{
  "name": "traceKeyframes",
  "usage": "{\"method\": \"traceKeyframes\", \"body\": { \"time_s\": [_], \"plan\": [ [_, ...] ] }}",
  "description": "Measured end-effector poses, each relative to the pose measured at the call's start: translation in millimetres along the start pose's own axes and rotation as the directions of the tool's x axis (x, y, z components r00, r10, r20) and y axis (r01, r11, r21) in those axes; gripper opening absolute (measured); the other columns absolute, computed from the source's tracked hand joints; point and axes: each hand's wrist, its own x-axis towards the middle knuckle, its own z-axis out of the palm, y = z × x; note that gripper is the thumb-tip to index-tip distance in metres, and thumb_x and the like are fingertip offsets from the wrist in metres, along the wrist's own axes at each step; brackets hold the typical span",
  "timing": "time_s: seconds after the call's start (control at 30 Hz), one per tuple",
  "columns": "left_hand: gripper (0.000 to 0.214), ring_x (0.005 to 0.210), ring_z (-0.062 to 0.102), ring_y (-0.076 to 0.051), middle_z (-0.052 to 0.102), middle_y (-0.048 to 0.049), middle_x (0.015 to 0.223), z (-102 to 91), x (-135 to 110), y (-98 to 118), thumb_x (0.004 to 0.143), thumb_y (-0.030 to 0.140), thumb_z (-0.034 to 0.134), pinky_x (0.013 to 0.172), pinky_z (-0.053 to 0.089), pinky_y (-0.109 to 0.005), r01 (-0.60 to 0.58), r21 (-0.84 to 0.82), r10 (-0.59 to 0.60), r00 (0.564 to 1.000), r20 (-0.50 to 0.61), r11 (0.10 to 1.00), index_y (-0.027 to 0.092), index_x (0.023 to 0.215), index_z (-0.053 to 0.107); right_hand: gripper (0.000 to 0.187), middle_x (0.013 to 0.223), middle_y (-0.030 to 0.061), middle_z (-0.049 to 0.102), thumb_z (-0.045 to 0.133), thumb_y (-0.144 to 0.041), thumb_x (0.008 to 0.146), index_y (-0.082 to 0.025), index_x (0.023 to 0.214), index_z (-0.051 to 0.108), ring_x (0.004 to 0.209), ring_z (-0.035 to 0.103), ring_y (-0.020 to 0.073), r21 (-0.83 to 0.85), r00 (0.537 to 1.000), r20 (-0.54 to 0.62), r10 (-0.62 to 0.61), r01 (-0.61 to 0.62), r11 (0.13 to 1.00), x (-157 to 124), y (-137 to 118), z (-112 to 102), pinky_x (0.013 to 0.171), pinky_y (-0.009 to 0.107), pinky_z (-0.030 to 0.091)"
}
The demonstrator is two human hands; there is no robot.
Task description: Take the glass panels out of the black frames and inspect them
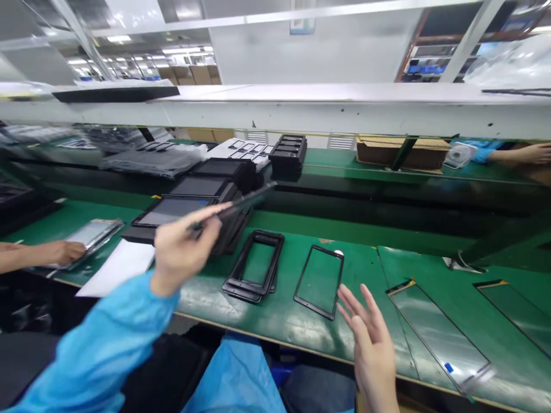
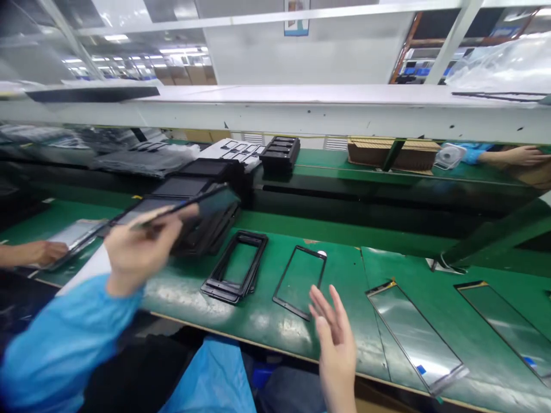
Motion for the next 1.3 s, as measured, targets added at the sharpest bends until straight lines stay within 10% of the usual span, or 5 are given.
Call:
{"method": "traceKeyframes", "body": {
  "time_s": [0.37,0.63,0.97,1.1,1.3],
  "plan": [
    [0.025,0.099,0.082,-0.02,0.085,0.0013,0.085,-7.9,137.0,-138.2,0.094,0.032,0.065,0.102,0.054,-0.033,0.005,0.523,-0.165,0.951,0.261,0.852,0.018,0.095,0.086,0.06,0.155,0.0131,0.063,0.063,-0.061,0.095,-0.028,0.145,0.067,0.146,0.056,0.0363,-0.57,0.97,-0.203,-0.132,-0.008,0.821,20.7,9.0,-104.4,0.127,0.056,0.037],
    [0.05,0.142,0.056,-0.033,0.077,0.0074,0.131,9.9,141.5,-96.3,0.103,0.027,0.038,0.123,0.032,-0.054,-0.032,0.536,-0.183,0.921,0.343,0.844,0.008,0.131,0.074,0.103,0.16,0.0283,0.051,0.045,-0.093,0.087,-0.01,0.143,0.067,0.154,0.036,0.0555,-0.965,0.971,0.012,-0.241,0.075,0.253,6.4,43.4,-200.5,0.122,0.076,0.031],
    [0.033,0.123,0.071,-0.031,0.075,-0.013,0.132,247.7,13.0,-4.8,0.098,0.027,0.076,0.109,0.055,-0.054,-0.132,0.273,-0.133,0.628,0.767,0.953,0.015,0.128,0.074,0.03,0.116,0.0007,0.084,0.063,-0.022,0.103,-0.03,0.124,0.081,0.101,0.083,0.0273,-0.976,0.85,0.194,-0.489,0.218,-0.008,-66.6,3.8,-185.2,0.092,0.036,0.066],
    [0.038,0.12,0.069,-0.03,0.067,-0.0128,0.138,299.6,-7.0,-7.3,0.102,0.034,0.071,0.101,0.059,-0.053,-0.005,0.237,-0.189,0.589,0.785,0.972,0.017,0.135,0.066,0.024,0.105,0.0071,0.086,0.072,-0.028,0.099,-0.023,0.119,0.083,0.083,0.085,0.025,-0.947,0.805,-0.044,-0.591,0.155,0.282,-67.6,-34.6,-149.8,0.079,0.032,0.067],
    [0.033,0.094,0.076,-0.024,0.076,-0.0091,0.11,286.5,4.0,-17.6,0.099,0.032,0.072,0.083,0.066,-0.042,0.276,0.065,-0.212,0.544,0.812,0.959,0.015,0.127,0.071,0.048,0.086,0.0043,0.08,0.08,-0.04,0.089,-0.018,0.132,0.072,0.066,0.077,0.0194,-0.283,0.901,-0.425,-0.079,-0.049,0.958,-45.7,-34.4,-87.9,0.054,0.028,0.062]
  ]
}}
